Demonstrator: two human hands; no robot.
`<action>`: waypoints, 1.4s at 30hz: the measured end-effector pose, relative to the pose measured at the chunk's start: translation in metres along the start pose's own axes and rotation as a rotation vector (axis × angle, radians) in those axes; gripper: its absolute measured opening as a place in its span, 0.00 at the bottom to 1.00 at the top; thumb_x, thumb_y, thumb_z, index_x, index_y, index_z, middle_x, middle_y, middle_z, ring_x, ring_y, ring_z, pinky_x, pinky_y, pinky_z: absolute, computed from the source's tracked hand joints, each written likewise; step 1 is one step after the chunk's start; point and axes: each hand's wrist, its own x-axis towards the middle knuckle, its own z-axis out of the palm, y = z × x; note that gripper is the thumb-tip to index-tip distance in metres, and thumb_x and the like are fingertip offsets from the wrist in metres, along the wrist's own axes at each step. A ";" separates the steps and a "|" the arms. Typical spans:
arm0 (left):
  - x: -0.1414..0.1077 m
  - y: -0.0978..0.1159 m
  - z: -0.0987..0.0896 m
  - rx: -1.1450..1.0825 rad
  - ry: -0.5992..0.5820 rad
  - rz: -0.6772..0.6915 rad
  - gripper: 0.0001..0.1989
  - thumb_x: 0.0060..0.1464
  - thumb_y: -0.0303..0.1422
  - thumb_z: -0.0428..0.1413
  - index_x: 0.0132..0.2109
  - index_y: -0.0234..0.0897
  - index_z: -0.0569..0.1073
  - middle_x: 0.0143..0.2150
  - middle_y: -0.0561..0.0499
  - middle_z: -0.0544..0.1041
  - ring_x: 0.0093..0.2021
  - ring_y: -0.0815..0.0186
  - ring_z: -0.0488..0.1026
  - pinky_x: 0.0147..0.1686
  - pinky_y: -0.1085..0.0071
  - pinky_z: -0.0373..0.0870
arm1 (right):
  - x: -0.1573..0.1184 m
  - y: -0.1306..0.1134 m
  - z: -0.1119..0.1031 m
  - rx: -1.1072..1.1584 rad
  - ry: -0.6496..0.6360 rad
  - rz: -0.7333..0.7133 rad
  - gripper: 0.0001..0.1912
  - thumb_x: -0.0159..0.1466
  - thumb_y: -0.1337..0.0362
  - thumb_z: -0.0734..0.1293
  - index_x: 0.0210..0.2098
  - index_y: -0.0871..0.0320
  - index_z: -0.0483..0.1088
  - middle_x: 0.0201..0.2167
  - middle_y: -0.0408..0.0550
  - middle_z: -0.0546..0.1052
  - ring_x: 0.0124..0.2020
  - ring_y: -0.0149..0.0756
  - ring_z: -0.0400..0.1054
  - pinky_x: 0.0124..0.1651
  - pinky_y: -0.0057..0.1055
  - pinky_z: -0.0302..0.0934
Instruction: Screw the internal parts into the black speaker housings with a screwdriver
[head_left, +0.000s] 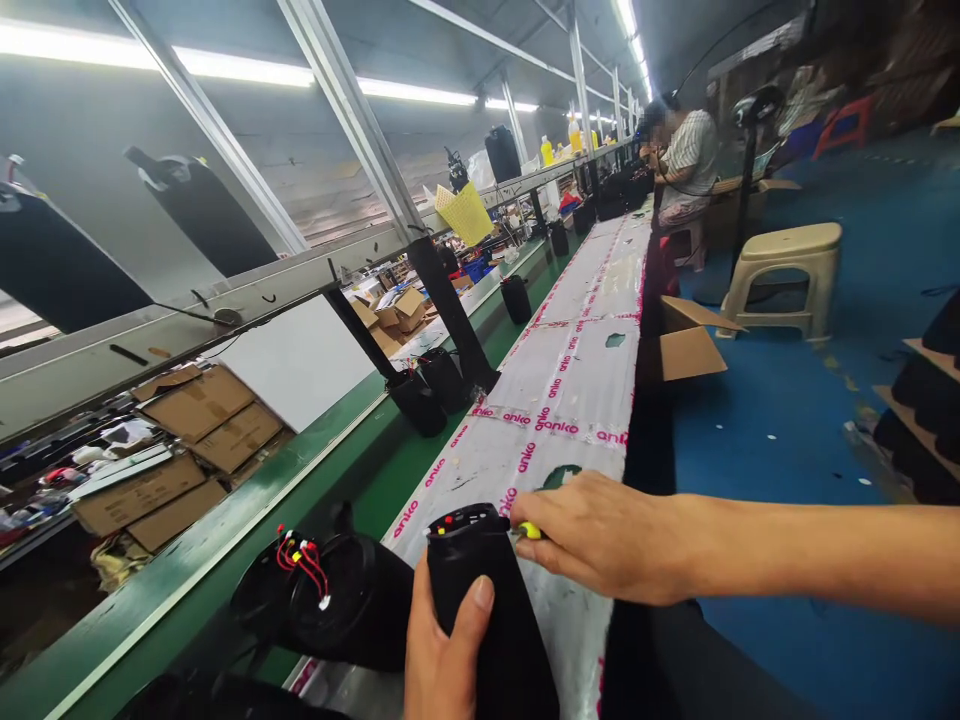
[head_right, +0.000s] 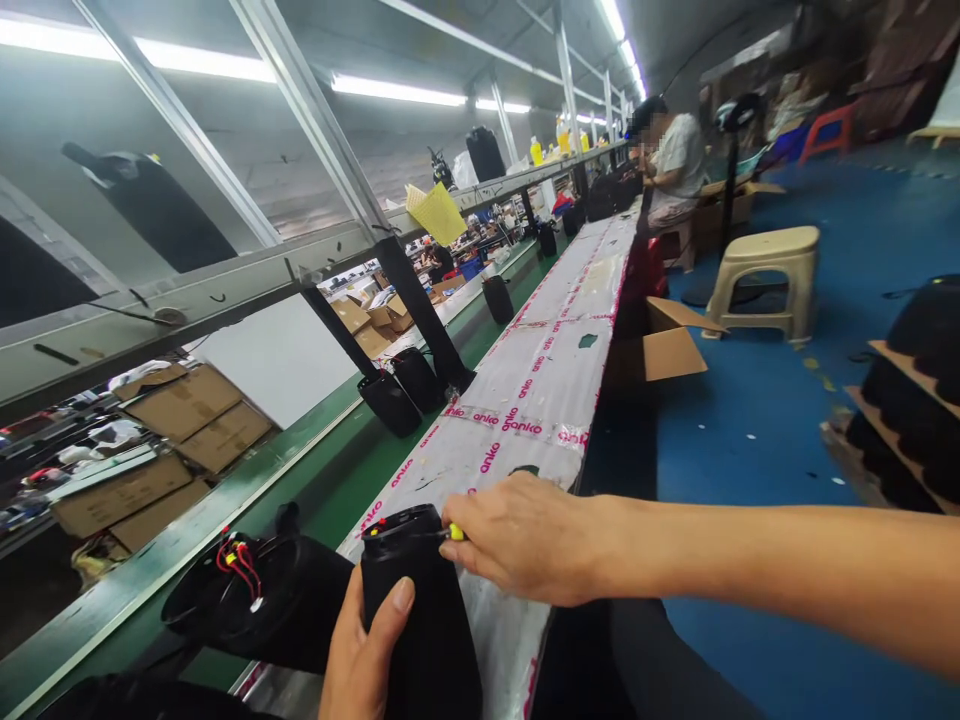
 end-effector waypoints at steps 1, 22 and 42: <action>-0.001 0.001 0.001 -0.024 -0.022 -0.016 0.38 0.50 0.54 0.63 0.62 0.38 0.68 0.57 0.43 0.79 0.60 0.46 0.74 0.61 0.53 0.65 | -0.001 -0.002 -0.001 -0.005 -0.032 -0.005 0.11 0.76 0.58 0.57 0.44 0.59 0.66 0.31 0.47 0.79 0.29 0.41 0.74 0.30 0.35 0.52; -0.007 0.000 0.008 0.272 0.135 0.181 0.35 0.45 0.47 0.65 0.58 0.35 0.73 0.54 0.41 0.78 0.57 0.44 0.73 0.59 0.51 0.64 | 0.002 -0.002 0.010 -0.394 0.053 -0.220 0.06 0.72 0.63 0.64 0.37 0.57 0.66 0.25 0.42 0.72 0.19 0.34 0.64 0.21 0.38 0.34; -0.004 0.016 0.003 -0.118 -0.135 -0.033 0.36 0.43 0.52 0.65 0.56 0.36 0.72 0.51 0.41 0.81 0.53 0.44 0.76 0.51 0.57 0.69 | 0.002 0.011 0.017 0.042 0.219 -0.232 0.15 0.78 0.58 0.53 0.47 0.61 0.66 0.32 0.45 0.79 0.26 0.34 0.71 0.29 0.34 0.54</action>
